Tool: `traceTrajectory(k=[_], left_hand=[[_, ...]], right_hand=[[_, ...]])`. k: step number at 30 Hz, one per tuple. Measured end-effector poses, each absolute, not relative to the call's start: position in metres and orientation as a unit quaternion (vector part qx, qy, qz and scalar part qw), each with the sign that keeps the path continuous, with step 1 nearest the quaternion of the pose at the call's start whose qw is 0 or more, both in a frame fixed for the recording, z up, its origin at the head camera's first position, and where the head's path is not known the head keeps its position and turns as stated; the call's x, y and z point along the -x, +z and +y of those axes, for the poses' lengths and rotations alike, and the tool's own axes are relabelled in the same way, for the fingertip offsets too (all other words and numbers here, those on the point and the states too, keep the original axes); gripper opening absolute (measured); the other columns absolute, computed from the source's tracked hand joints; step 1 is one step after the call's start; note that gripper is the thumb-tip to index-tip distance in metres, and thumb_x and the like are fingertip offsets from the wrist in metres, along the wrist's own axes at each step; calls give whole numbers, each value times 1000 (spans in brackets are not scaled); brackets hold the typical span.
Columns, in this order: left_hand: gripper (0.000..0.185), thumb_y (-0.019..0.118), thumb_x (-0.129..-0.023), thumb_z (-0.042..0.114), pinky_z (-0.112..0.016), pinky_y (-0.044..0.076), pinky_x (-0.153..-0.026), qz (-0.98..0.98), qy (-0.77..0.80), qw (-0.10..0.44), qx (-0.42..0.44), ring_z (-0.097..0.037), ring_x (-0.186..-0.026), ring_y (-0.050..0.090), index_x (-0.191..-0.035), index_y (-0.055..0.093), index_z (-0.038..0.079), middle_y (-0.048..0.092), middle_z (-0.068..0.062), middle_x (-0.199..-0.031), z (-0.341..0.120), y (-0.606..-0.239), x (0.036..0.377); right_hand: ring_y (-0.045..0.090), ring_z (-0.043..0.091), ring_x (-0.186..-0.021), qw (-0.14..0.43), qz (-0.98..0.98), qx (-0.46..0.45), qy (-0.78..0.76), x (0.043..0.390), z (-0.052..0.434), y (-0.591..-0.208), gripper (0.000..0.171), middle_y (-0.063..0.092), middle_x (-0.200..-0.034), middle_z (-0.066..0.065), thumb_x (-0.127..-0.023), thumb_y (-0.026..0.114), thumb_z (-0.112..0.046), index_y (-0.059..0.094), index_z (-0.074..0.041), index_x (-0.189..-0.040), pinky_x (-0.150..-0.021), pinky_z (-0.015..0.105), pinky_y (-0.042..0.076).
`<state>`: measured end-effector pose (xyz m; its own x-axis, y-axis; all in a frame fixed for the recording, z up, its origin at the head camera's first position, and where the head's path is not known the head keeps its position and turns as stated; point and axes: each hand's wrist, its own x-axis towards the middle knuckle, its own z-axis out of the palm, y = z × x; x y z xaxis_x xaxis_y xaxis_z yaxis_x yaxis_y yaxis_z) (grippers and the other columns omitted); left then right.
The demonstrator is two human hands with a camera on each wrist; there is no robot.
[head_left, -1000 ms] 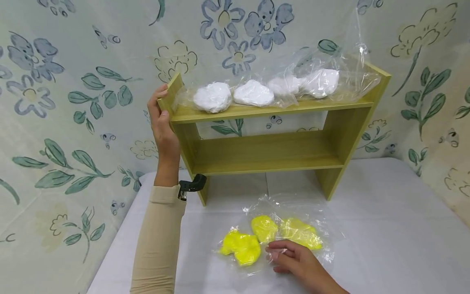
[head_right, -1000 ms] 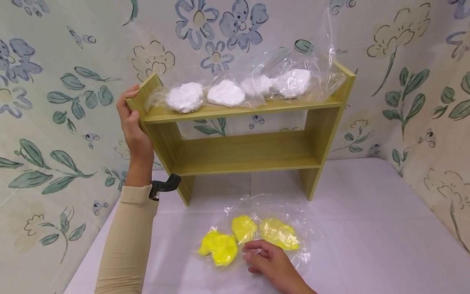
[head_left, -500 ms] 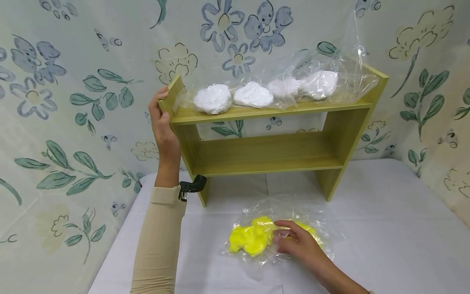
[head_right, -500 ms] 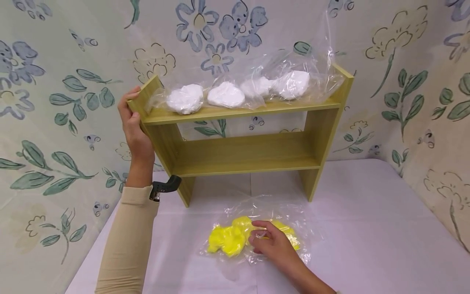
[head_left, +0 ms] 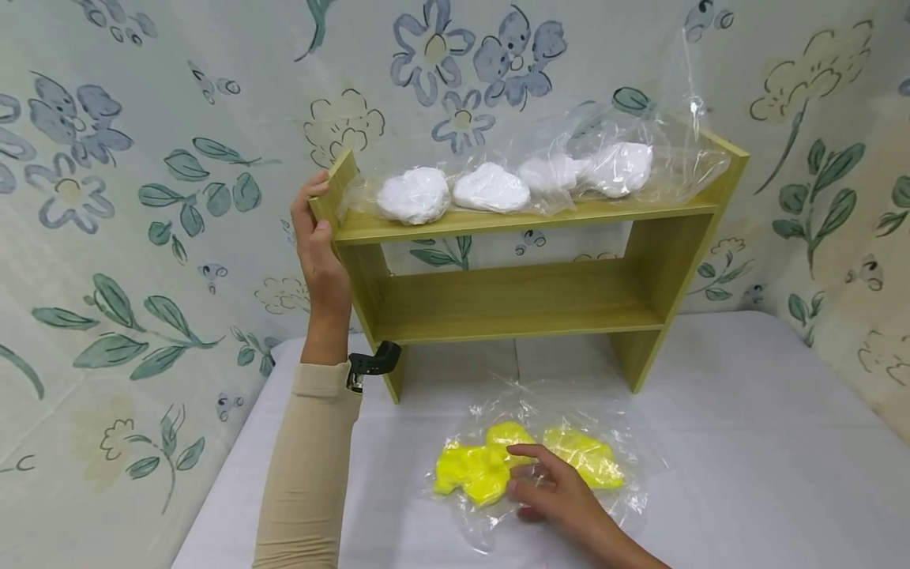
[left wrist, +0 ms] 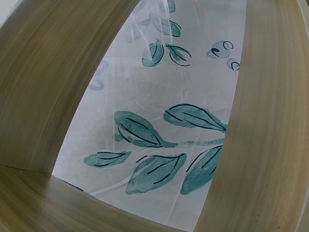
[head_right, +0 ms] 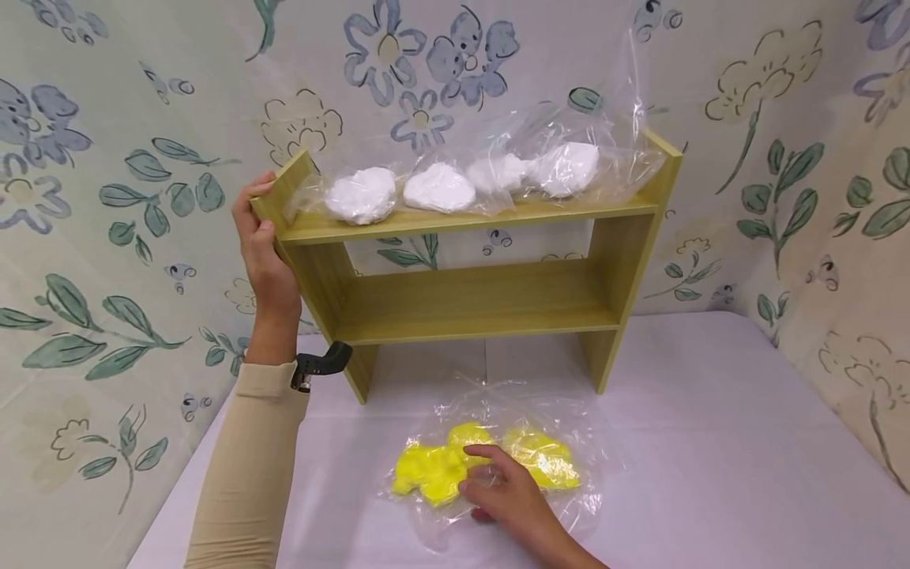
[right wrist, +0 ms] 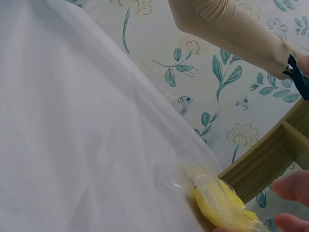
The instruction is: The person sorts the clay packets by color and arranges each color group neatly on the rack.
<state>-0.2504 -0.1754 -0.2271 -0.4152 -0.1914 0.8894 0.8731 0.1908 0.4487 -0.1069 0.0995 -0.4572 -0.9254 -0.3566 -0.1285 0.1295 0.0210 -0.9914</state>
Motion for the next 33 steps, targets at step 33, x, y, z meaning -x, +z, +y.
traceTrajectory(k=[33], left_hand=[[44,25,-86,8,-37,23,-114,-606,-574,470,287,-24,-135,35,-122,40,-11,37,-27,-141,-175,-226,251]], right_hand=[[64,21,-60,142,745,64,-649,104,78,-464,28,59,-82,6,-80,74,-18,67,-2,-103,-58,31,56]])
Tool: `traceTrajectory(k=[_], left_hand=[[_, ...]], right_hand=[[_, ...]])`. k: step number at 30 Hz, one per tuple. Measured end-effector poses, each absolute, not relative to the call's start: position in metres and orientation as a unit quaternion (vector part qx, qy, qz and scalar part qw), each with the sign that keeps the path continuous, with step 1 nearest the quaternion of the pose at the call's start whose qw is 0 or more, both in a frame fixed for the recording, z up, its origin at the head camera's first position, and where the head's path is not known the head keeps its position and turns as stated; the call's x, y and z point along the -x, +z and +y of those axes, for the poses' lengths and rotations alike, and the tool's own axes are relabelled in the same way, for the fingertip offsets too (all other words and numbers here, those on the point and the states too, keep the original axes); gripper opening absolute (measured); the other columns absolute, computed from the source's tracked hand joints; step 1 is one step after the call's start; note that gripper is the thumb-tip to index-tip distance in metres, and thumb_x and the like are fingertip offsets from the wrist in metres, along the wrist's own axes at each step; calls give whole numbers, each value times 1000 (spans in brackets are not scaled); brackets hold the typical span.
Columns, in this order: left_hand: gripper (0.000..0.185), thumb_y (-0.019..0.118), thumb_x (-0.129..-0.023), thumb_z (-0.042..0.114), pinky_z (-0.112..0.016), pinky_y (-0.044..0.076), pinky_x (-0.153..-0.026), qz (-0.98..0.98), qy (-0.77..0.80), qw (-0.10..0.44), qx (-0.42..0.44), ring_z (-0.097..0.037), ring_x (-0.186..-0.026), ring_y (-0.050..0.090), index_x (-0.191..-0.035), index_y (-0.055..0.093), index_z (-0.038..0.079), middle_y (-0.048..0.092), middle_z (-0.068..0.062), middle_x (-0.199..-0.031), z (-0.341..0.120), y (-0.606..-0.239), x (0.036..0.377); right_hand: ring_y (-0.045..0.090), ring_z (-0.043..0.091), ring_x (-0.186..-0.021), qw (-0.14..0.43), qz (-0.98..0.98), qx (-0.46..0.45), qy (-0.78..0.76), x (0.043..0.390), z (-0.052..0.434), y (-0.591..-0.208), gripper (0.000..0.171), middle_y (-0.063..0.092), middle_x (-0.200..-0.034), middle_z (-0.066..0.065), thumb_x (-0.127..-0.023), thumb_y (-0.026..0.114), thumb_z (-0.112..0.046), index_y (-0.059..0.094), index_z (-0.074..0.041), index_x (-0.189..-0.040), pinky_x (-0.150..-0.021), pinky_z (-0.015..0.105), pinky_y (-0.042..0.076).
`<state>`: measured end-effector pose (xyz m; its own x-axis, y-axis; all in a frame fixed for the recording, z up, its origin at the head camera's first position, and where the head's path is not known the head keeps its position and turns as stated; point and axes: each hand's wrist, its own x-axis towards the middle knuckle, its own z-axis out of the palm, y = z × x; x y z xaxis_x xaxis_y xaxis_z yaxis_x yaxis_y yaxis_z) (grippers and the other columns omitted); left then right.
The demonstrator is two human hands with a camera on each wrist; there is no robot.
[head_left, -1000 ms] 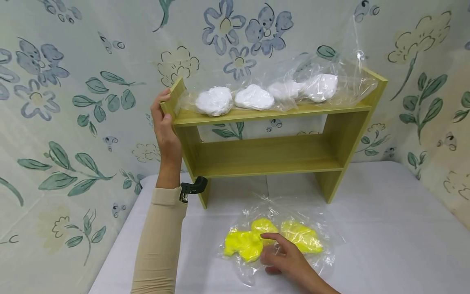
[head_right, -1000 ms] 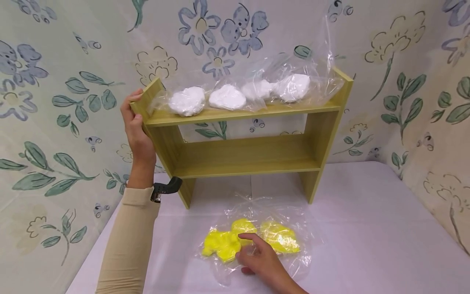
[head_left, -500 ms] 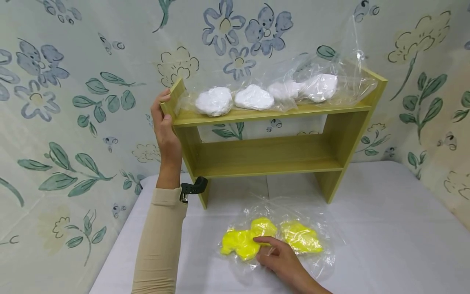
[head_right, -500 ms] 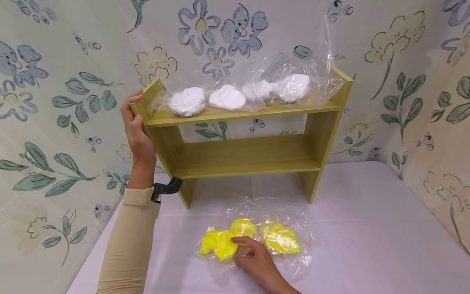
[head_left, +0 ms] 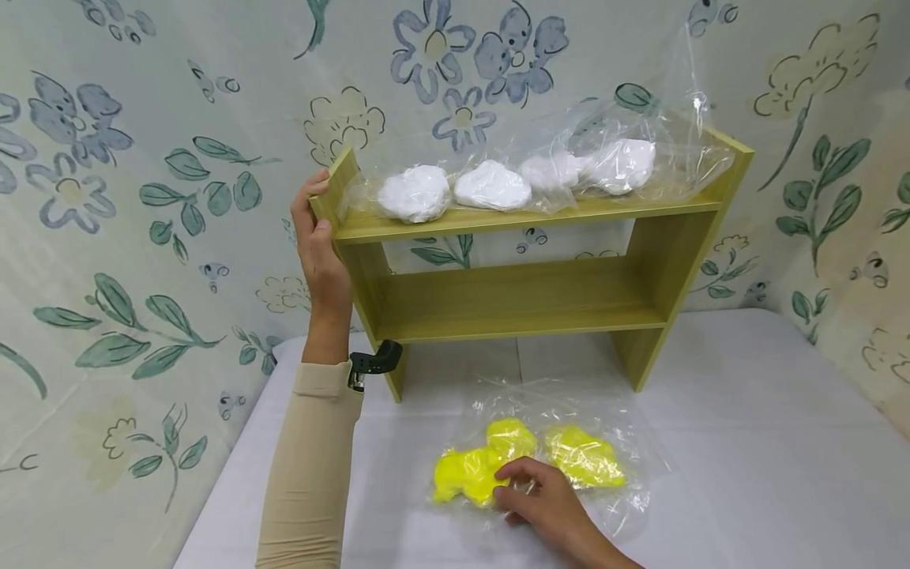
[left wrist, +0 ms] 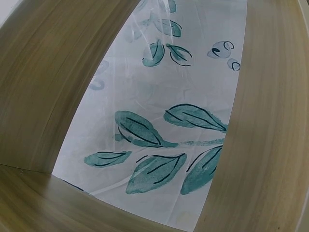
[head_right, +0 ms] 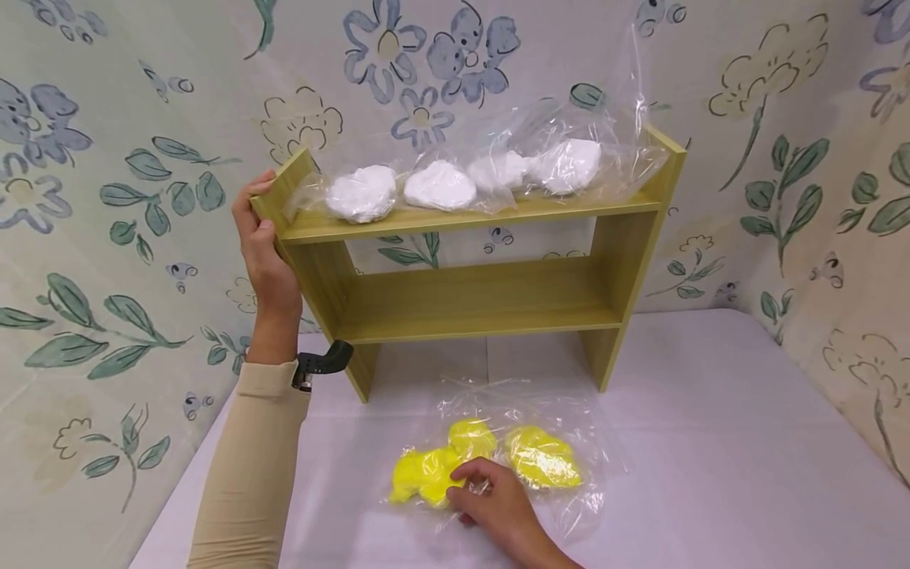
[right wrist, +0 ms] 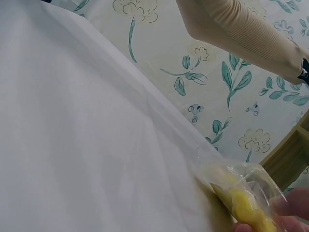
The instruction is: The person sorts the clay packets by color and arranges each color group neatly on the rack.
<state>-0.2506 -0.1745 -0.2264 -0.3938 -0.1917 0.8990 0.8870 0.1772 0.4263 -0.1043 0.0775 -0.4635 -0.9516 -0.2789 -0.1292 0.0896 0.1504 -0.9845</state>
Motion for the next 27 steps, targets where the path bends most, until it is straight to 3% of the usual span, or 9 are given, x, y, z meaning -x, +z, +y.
traceTrajectory(k=[5,13,27], left_hand=[[44,25,-85,8,-37,24,-113,-606,-574,472,286,-25,-135,36,-122,40,-11,38,-27,-141,-174,-226,250],[43,25,-85,8,-37,24,-113,-603,-575,473,288,-26,-135,35,-122,40,-11,44,-11,-140,-174,-226,250],[44,26,-86,8,-36,23,-114,-612,-568,473,282,-24,-136,35,-123,40,-10,38,-26,-142,-175,-226,250]], right_hand=[[57,13,-53,114,777,73,-615,104,84,-461,22,60,-76,5,-79,75,-17,68,-5,-96,-53,25,50],[54,11,-52,98,777,92,-615,106,98,-460,21,63,-77,4,-81,75,-15,68,-8,-99,-52,23,47],[60,13,-57,75,767,20,-636,109,120,-450,22,61,-90,10,-79,76,-14,63,-2,-92,-57,25,50]])
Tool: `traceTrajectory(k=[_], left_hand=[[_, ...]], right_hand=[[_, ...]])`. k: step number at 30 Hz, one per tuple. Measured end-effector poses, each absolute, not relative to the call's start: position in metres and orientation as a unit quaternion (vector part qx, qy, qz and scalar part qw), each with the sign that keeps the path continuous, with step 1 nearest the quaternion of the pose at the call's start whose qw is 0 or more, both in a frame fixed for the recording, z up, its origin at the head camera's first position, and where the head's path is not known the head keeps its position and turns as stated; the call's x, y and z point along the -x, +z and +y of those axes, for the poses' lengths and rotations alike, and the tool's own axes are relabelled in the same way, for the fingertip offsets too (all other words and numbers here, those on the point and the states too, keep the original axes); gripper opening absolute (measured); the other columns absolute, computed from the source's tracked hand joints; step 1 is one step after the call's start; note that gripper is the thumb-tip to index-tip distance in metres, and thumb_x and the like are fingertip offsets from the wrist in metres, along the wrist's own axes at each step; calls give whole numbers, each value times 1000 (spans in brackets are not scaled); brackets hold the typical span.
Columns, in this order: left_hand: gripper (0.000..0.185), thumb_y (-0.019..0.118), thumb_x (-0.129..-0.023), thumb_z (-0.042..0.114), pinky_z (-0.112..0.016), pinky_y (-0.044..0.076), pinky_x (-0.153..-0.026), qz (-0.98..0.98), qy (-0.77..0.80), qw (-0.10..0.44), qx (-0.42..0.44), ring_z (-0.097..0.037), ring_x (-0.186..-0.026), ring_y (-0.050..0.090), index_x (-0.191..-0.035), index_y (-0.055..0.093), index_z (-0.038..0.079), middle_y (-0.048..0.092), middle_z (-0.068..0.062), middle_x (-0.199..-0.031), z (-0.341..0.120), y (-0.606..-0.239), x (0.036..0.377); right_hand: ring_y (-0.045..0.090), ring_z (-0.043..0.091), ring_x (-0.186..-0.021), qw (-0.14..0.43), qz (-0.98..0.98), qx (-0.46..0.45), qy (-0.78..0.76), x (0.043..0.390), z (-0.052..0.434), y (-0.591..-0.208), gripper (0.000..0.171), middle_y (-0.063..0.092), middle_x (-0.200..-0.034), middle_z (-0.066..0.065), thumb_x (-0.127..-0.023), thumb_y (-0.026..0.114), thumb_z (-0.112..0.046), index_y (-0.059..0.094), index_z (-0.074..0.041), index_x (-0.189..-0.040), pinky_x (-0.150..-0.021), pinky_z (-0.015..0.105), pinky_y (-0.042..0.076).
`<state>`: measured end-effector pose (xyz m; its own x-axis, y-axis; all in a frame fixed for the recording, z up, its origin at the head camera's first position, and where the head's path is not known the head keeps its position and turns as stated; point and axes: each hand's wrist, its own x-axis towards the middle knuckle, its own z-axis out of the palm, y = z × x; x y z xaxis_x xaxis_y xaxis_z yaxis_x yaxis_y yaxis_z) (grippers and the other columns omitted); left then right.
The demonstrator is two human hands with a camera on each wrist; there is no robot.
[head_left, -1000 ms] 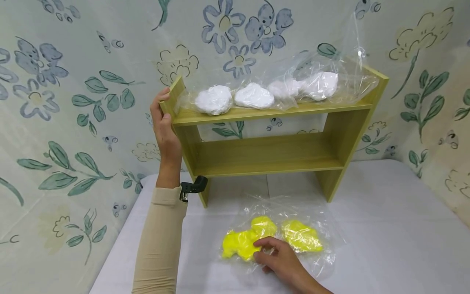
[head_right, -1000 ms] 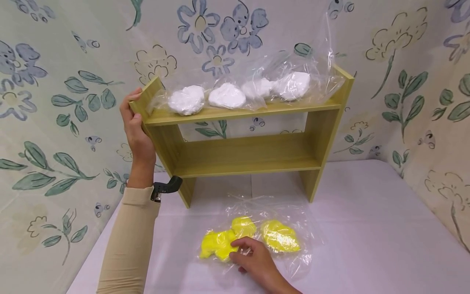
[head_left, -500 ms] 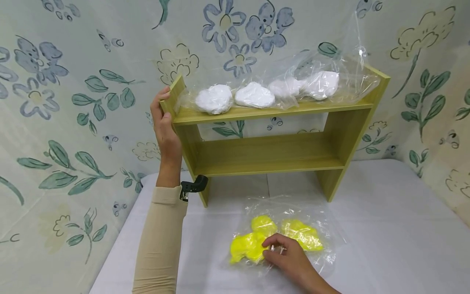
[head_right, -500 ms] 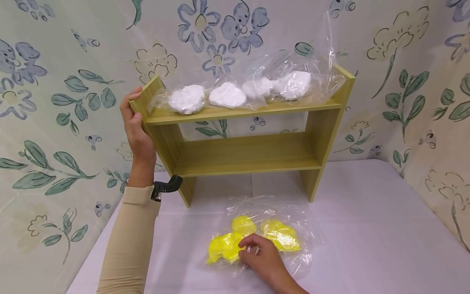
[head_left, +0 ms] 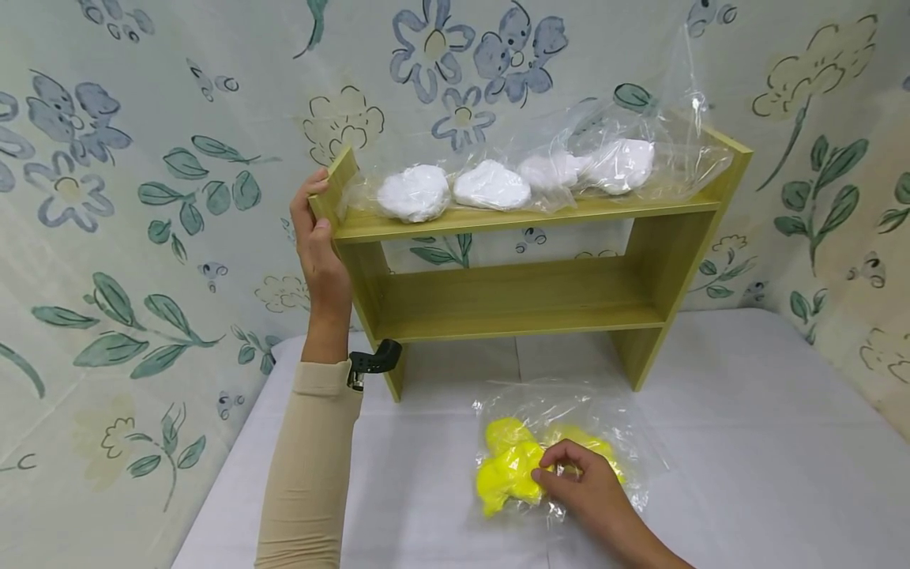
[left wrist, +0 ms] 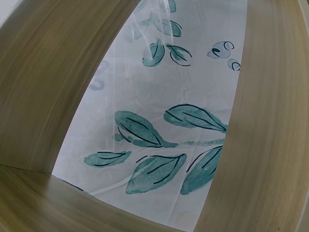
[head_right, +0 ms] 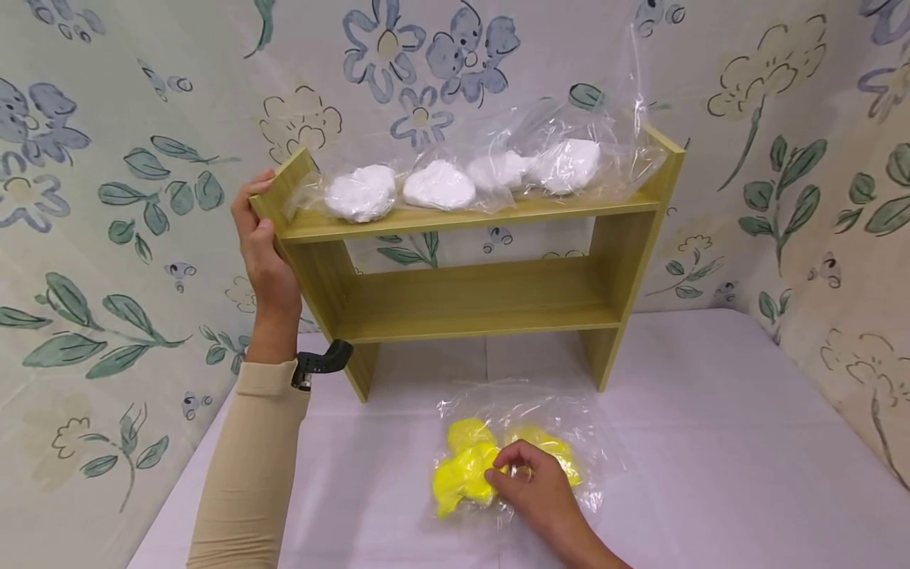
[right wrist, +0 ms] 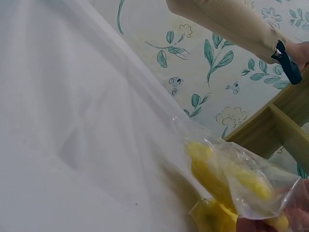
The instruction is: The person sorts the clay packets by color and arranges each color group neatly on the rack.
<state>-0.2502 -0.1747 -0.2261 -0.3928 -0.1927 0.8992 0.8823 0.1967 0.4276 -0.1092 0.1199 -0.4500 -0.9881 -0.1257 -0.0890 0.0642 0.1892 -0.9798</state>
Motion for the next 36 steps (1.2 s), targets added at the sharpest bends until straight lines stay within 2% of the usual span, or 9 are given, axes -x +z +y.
traceTrajectory(k=[5,13,24,32,36], left_hand=[[44,25,-86,9,-36,23,-114,-617,-563,474,277,-24,-135,35,-123,40,-9,38,-26,-142,-174,-227,249],[44,25,-86,9,-36,23,-114,-616,-565,474,278,-23,-136,35,-123,40,-10,38,-26,-142,-175,-226,249],[44,25,-86,8,-35,23,-114,-612,-572,466,283,-23,-136,34,-123,40,-10,37,-26,-142,-175,-227,250],[44,26,-86,10,-34,23,-114,-623,-562,472,271,-21,-136,35,-123,40,-10,37,-26,-142,-175,-228,250],[44,26,-86,10,-35,23,-114,-621,-563,471,274,-21,-136,35,-124,40,-9,37,-27,-142,-175,-228,251]], right_hand=[[62,15,-58,64,766,11,-640,109,126,-447,23,59,-91,11,-79,76,-11,62,-2,-94,-58,26,51],[67,17,-71,50,769,-38,-637,115,137,-437,24,60,-107,10,-79,77,-16,65,-6,-97,-65,28,54],[68,20,-77,4,778,1,-628,123,163,-417,27,60,-108,11,-84,74,-21,64,-5,-104,-71,30,55],[63,12,-93,-40,794,27,-606,130,175,-401,28,62,-108,5,-86,72,-24,65,-4,-104,-74,28,56],[62,8,-96,-55,794,31,-605,133,179,-393,30,62,-107,-1,-87,71,-23,64,-2,-106,-74,27,56]])
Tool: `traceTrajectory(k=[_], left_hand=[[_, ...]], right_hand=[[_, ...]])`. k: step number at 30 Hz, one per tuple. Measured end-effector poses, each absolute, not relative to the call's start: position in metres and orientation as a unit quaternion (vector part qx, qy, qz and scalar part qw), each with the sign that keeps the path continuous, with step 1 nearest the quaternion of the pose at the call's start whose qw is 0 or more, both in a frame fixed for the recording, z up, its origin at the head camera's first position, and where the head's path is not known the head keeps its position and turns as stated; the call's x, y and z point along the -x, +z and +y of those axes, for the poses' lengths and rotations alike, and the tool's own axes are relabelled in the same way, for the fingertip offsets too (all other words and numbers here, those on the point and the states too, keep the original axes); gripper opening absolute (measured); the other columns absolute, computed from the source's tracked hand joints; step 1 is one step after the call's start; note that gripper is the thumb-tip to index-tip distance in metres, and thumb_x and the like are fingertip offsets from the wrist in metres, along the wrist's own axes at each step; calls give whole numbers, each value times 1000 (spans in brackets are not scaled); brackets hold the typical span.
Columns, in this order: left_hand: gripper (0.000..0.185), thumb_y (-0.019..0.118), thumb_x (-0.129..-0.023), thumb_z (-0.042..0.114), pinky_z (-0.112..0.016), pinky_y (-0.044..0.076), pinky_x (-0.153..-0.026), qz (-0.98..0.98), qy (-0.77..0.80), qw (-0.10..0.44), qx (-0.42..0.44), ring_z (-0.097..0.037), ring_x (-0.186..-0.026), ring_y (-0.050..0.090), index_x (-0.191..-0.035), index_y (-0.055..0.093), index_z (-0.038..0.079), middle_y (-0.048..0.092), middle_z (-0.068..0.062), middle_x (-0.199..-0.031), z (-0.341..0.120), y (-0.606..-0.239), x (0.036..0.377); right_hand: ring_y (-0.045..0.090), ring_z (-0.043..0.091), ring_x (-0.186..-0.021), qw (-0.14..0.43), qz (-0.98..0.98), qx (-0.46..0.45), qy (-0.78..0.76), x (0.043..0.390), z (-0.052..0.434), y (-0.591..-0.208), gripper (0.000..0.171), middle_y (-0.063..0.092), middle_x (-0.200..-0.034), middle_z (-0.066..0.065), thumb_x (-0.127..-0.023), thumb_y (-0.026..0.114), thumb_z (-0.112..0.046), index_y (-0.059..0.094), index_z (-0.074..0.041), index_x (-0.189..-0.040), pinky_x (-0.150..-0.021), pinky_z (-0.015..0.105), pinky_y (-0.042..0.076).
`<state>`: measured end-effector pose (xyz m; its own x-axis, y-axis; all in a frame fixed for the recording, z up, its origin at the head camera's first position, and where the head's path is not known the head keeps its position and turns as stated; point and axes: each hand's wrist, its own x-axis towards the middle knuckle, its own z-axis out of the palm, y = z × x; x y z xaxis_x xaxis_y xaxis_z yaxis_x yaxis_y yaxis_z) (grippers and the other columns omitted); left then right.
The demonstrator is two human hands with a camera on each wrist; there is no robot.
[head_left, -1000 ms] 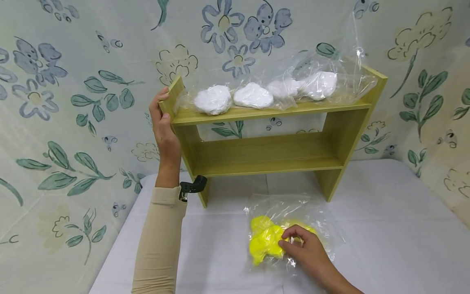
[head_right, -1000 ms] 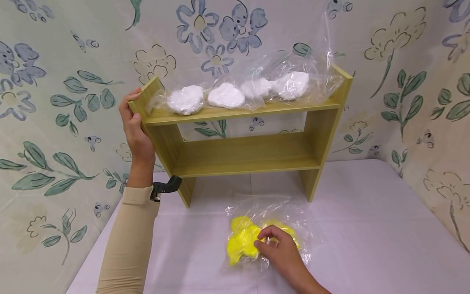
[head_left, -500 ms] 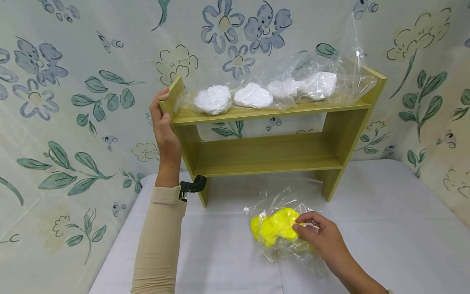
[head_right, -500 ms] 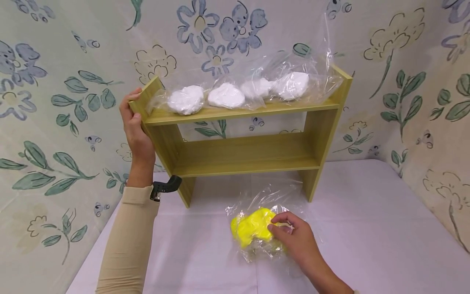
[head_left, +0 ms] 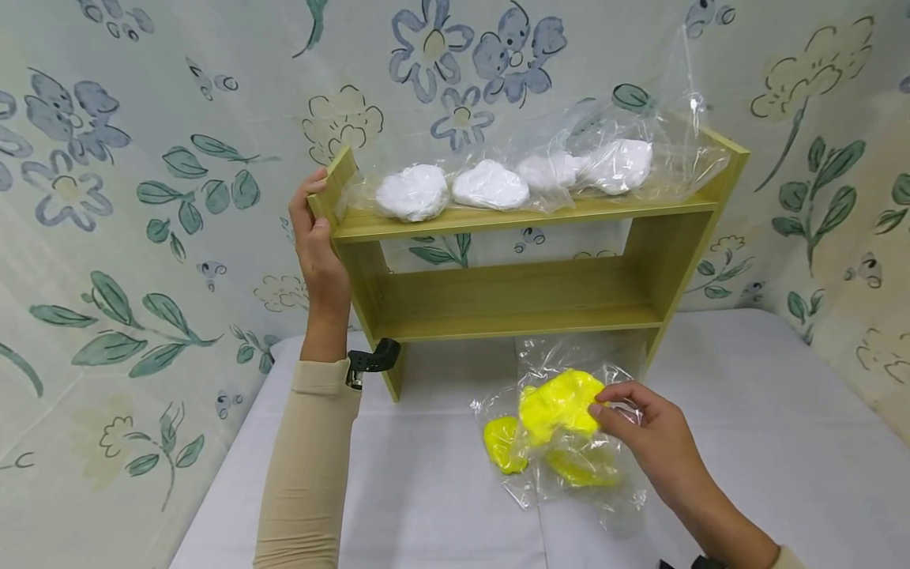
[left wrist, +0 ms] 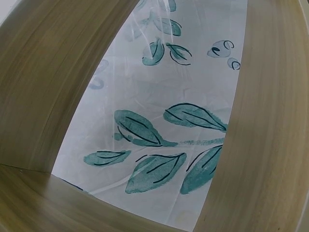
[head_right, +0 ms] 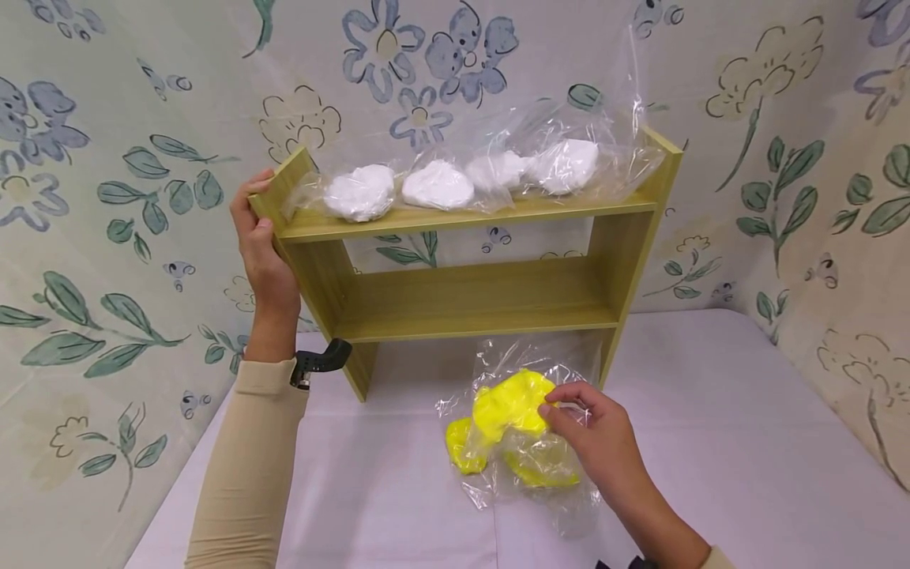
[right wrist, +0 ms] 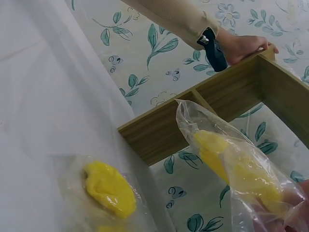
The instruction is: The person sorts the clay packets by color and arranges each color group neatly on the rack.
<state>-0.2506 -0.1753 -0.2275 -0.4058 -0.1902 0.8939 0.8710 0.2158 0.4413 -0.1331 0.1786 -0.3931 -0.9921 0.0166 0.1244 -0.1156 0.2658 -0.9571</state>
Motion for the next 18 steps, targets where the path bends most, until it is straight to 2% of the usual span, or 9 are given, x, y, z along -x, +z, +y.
traceTrajectory(k=[5,12,18], left_hand=[[44,26,-86,10,-35,23,-114,-621,-562,474,272,-22,-135,35,-124,40,-9,39,-22,-142,-175,-228,251],[45,26,-86,10,-36,24,-113,-618,-559,479,274,-22,-135,36,-123,40,-10,37,-27,-142,-176,-228,252],[44,26,-86,10,-36,24,-113,-619,-560,478,273,-22,-135,36,-123,41,-7,41,-19,-142,-175,-227,253]], right_hand=[[60,8,-98,70,-802,-32,592,137,180,-384,28,61,-109,0,-88,70,-26,64,-6,-106,-74,25,55],[63,9,-93,100,-809,-48,577,146,179,-372,27,61,-108,3,-88,70,-25,64,-7,-106,-73,25,55],[59,13,-93,133,-821,-53,552,152,180,-359,26,60,-108,3,-88,70,-25,64,-8,-106,-69,24,55]])
